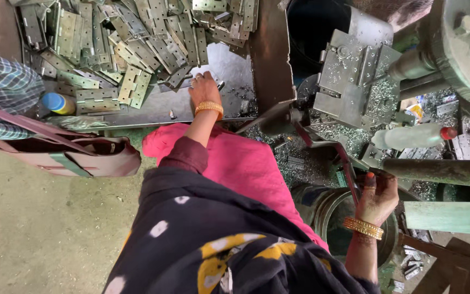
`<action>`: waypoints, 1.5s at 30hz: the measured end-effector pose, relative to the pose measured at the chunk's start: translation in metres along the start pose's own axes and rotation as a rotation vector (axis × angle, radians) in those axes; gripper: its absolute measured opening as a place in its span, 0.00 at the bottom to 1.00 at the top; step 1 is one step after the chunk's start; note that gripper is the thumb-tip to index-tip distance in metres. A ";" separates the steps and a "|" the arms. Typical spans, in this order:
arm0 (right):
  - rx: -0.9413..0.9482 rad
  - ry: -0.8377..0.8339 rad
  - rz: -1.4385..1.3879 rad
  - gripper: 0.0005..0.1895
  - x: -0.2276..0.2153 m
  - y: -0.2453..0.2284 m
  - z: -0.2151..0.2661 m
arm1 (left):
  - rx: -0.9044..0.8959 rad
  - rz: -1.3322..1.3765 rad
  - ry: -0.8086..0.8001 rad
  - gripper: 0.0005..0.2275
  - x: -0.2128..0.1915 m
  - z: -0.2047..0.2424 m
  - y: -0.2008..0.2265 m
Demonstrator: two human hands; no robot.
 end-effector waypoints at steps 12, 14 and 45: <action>-0.074 0.065 0.190 0.09 0.024 -0.044 0.019 | 0.336 0.014 -0.029 0.09 -0.025 0.037 0.039; -0.101 -0.027 0.202 0.09 0.062 -0.059 0.032 | 0.271 0.127 0.015 0.09 -0.048 0.044 0.029; 0.106 -0.145 0.798 0.25 0.045 0.033 -0.004 | 0.453 0.747 0.010 0.13 -0.129 0.077 0.365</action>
Point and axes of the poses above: each hand's wrist, its own z-axis away from the middle knuckle, its own x-axis out of the palm, y = z × x, the point moved 10 cm from there along -z, towards the middle knuckle, and after that the axes turned 15 degrees about x, right-handed, at the moved point
